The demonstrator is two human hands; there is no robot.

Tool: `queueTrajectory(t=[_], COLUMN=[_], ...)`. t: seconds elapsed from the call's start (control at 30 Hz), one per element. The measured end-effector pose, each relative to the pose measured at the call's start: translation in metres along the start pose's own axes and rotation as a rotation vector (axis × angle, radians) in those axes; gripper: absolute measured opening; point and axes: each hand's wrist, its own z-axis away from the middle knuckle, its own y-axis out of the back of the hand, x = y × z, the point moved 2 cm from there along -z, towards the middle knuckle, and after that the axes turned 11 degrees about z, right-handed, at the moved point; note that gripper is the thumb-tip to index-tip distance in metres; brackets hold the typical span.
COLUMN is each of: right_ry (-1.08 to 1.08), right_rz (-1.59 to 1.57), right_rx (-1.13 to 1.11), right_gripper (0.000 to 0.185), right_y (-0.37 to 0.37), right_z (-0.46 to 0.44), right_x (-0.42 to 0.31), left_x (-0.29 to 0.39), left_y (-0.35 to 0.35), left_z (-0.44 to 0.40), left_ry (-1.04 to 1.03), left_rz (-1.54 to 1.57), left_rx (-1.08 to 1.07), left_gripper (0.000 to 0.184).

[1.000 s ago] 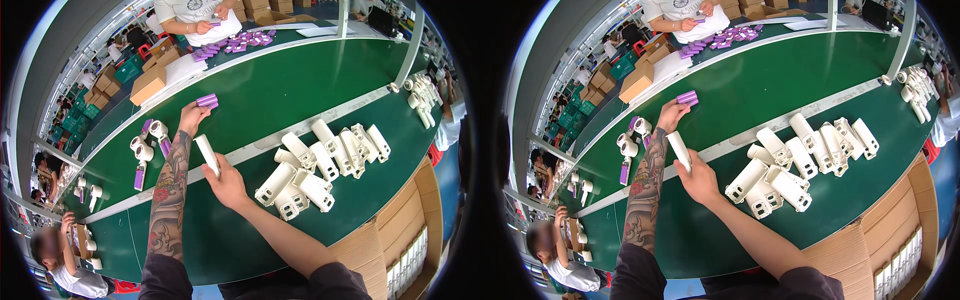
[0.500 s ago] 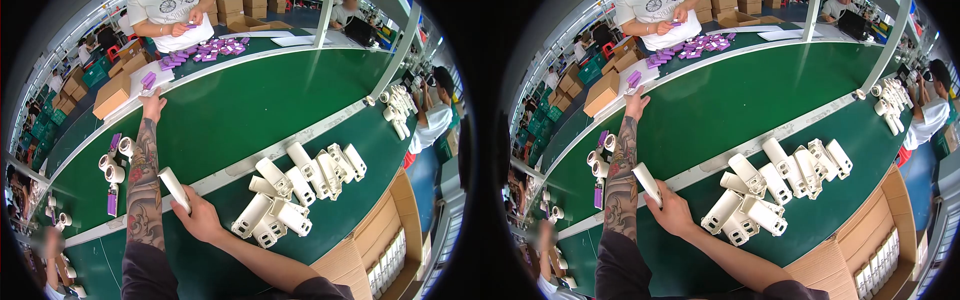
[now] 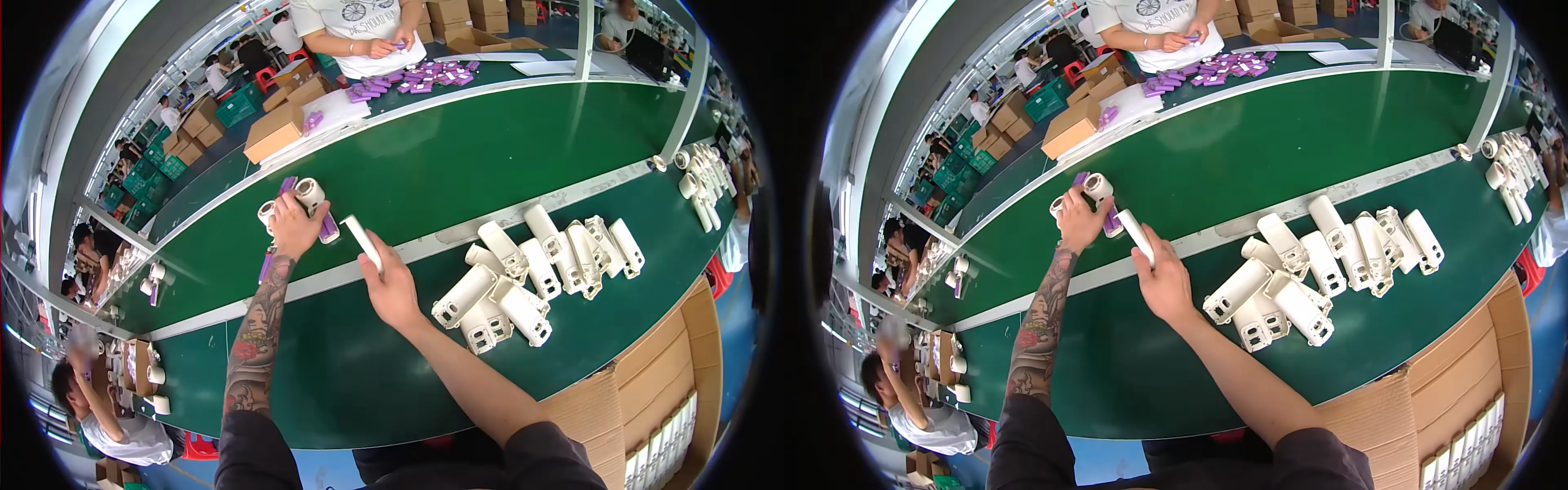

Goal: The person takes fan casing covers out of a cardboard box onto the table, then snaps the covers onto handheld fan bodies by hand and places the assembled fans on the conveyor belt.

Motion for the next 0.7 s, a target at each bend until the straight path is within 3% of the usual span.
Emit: queueTrajectory(t=[0.07,0.13,0.2,0.23,0.4,0.53,0.57,0.7], right_ry=[0.036,-0.144,-0.325,-0.319,-0.378,-0.304,-0.305,-0.32], right_rz=[0.037,-0.157,-0.337,-0.334,-0.413,-0.282,-0.28,-0.678], right_rx=[0.016,-0.08,-0.174,-0.178,-0.093,-0.158,-0.165,-0.11], right_gripper=[0.047,0.043,0.039,0.039,0.028,0.026,0.026,0.025], right_y=[0.002,0.007,0.011,0.012,0.015,0.021,0.02,0.02], right_z=[-0.002,-0.004,-0.002,-0.001,-0.002,-0.004,-0.004,-0.007], right_x=[-0.002,-0.003,-0.003,-0.002,-0.002,-0.007,-0.005,0.005], left_x=[0.013,0.013,0.002,0.006,0.023,0.046,0.048,0.058], left_y=[0.0,-0.02,-0.044,-0.036,0.004,0.033,0.038,0.042], left_z=[0.018,0.026,0.026,0.029,0.034,0.067,0.072,0.099], left_ry=[-0.023,-0.062,0.287,0.291,0.506,0.654,0.66,0.797], left_rz=[-0.071,-0.139,0.312,0.314,1.129,1.771,1.771,2.069], left_rx=[-0.019,-0.012,-0.076,-0.07,-0.252,-0.389,-0.383,-0.336], left_gripper=[0.066,0.066,0.061,0.061,0.044,0.031,0.031,0.028])
